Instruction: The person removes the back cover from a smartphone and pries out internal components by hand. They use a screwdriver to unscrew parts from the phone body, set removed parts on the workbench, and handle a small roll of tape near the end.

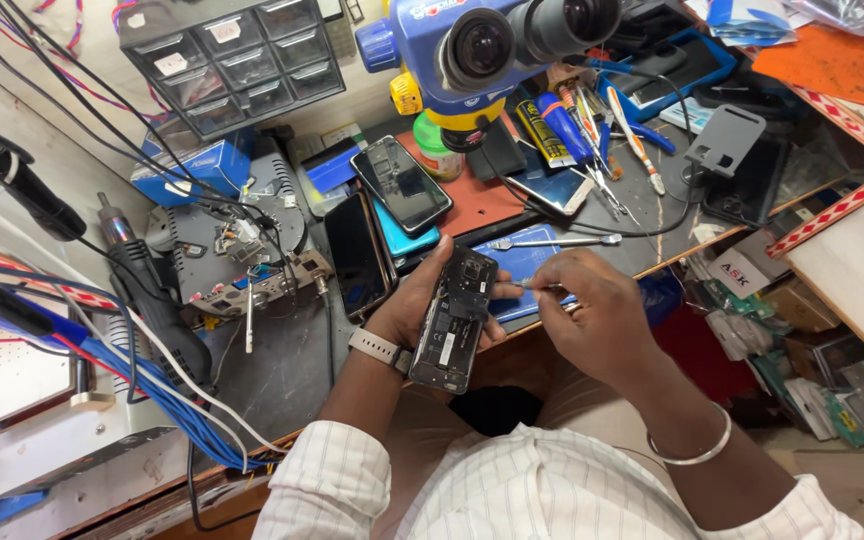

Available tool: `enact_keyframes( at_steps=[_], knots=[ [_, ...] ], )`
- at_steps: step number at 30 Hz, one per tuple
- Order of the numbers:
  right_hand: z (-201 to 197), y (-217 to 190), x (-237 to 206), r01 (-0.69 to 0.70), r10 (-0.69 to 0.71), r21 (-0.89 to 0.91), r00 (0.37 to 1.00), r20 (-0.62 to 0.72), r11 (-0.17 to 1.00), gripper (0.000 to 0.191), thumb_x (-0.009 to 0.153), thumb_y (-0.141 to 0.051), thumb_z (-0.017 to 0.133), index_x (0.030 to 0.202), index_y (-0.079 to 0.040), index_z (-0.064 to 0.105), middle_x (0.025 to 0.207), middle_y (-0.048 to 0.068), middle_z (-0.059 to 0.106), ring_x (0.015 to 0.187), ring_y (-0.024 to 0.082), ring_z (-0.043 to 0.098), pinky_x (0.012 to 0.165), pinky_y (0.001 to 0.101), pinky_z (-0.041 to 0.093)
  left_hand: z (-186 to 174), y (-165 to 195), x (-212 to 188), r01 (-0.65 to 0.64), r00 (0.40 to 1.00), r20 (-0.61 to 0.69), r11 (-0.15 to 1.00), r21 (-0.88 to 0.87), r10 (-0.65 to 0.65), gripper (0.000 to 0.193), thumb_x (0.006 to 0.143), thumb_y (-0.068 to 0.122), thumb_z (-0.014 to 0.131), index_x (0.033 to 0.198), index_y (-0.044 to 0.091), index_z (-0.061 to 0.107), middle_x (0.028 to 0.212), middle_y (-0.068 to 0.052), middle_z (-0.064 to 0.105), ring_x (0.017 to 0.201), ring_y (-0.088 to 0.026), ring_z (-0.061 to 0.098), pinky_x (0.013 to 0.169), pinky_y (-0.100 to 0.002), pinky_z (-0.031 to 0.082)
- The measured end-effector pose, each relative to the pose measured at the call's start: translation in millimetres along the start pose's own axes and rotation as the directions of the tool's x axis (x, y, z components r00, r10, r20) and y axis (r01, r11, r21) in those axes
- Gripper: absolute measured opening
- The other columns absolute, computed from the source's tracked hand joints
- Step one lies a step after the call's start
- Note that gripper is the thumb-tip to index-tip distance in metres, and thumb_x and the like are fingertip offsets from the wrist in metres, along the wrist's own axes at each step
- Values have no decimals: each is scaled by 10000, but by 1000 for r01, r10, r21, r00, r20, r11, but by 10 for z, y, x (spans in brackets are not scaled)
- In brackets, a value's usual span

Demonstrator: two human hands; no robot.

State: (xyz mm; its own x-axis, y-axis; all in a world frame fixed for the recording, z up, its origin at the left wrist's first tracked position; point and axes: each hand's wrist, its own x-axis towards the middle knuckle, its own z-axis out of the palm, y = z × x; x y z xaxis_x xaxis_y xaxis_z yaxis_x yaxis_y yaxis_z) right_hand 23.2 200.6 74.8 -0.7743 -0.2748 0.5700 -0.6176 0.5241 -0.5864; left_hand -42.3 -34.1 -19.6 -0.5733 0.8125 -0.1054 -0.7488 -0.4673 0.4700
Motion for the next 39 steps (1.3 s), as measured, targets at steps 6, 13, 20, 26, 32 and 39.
enact_keyframes(
  at_steps=[6,13,20,26,32,39],
  knots=[
    [84,-115,-17,59,-56,132,998,-22,990,164,828,40,722,969,-29,677,1011,116,705,923,236,737,800,323,586,10,-21,4,-1,1000,-2,998,57,1,925,1011,762,354,1419,-48,536,1032,-319,704,792,-405,756,644,-444,664],
    [185,-128,-3,112,-108,123,993,-41,986,193,838,49,736,1004,-29,676,1034,130,702,986,261,746,822,331,601,64,-16,-15,-35,998,-48,994,104,40,890,1030,721,378,1399,-74,533,983,-299,712,780,-374,754,668,-451,667],
    [198,-128,1,114,-109,122,993,-42,986,193,844,50,740,1006,-28,669,1032,128,698,982,251,746,820,322,606,44,-9,-2,-3,998,-56,994,108,9,887,1004,731,367,1399,-45,538,1011,-288,711,796,-388,756,686,-452,666],
    [143,-139,47,220,-221,11,974,48,975,183,826,39,682,981,-57,668,1063,121,710,982,306,729,819,372,591,-11,-28,-2,-8,996,-83,991,131,19,860,1003,753,367,1296,-29,570,956,-308,710,778,-403,755,657,-445,661],
    [105,-220,135,84,-42,-213,980,194,973,306,928,-205,762,1177,-52,670,1000,129,680,842,353,700,707,437,566,-30,-68,16,-32,980,-195,995,95,50,854,1013,730,361,1279,-52,575,931,-306,723,740,-381,754,644,-448,663],
    [93,-323,188,143,-114,-175,980,165,974,350,904,-191,695,1223,-82,598,1053,145,703,902,360,689,754,438,547,-47,-45,-12,-39,994,-95,983,180,57,842,1004,736,367,1291,-19,602,895,-298,725,753,-379,750,660,-440,654]
  ],
)
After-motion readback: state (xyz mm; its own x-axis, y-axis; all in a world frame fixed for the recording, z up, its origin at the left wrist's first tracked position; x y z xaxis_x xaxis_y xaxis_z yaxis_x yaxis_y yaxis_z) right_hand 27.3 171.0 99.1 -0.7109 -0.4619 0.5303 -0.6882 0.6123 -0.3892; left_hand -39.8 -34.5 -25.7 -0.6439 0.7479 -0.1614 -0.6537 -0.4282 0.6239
